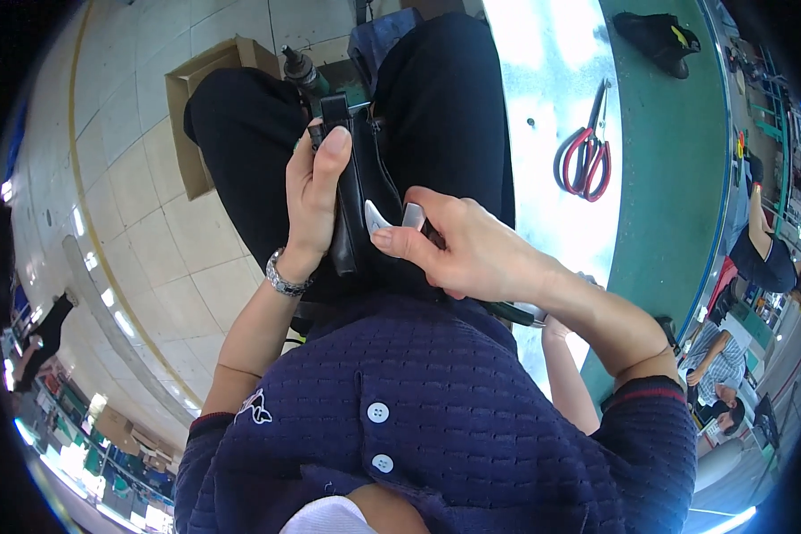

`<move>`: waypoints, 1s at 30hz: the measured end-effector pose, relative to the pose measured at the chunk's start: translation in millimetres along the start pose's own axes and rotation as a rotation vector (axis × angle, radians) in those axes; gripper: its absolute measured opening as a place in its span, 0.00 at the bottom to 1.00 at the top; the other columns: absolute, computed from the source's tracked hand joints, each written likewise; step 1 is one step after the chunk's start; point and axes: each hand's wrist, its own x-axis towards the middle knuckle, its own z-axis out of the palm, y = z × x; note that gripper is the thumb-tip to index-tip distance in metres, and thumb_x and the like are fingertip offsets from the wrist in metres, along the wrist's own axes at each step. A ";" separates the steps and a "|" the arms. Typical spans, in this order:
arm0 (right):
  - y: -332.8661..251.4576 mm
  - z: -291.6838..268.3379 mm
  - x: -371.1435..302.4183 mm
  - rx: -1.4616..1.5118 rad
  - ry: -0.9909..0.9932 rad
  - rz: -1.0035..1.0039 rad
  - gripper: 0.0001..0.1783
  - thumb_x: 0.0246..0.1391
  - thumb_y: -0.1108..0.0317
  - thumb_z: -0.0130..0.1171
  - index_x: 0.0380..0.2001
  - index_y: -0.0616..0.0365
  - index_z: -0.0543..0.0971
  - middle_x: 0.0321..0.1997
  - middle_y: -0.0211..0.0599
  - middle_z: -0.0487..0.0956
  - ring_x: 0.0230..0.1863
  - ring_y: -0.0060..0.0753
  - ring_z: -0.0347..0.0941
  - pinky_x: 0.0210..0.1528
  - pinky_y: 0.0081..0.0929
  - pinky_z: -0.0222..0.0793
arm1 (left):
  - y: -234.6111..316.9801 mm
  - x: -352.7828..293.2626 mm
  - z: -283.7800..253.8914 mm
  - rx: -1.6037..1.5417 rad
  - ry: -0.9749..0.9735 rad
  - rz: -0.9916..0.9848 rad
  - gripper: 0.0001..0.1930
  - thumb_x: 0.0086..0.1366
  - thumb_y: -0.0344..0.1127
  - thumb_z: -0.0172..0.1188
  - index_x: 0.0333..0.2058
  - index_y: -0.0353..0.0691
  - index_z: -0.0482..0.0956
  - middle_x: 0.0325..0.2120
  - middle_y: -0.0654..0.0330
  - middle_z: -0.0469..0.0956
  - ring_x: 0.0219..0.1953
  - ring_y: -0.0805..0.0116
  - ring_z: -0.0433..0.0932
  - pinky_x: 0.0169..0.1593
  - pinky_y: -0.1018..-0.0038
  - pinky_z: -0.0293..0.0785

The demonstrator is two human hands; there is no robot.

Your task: Manually inspect and refine the assembly of a black leather boot during manufacturing.

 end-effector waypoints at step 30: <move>24.5 -21.8 40.7 -0.044 0.156 -0.427 0.33 0.50 0.51 0.67 0.47 0.71 0.77 0.37 0.49 0.81 0.40 0.28 0.78 0.44 0.24 0.72 | -1.4 6.2 -3.6 -0.274 -0.124 -0.086 0.21 0.66 0.55 0.57 0.37 0.40 0.73 0.28 0.70 0.67 0.33 0.81 0.63 0.40 0.81 0.62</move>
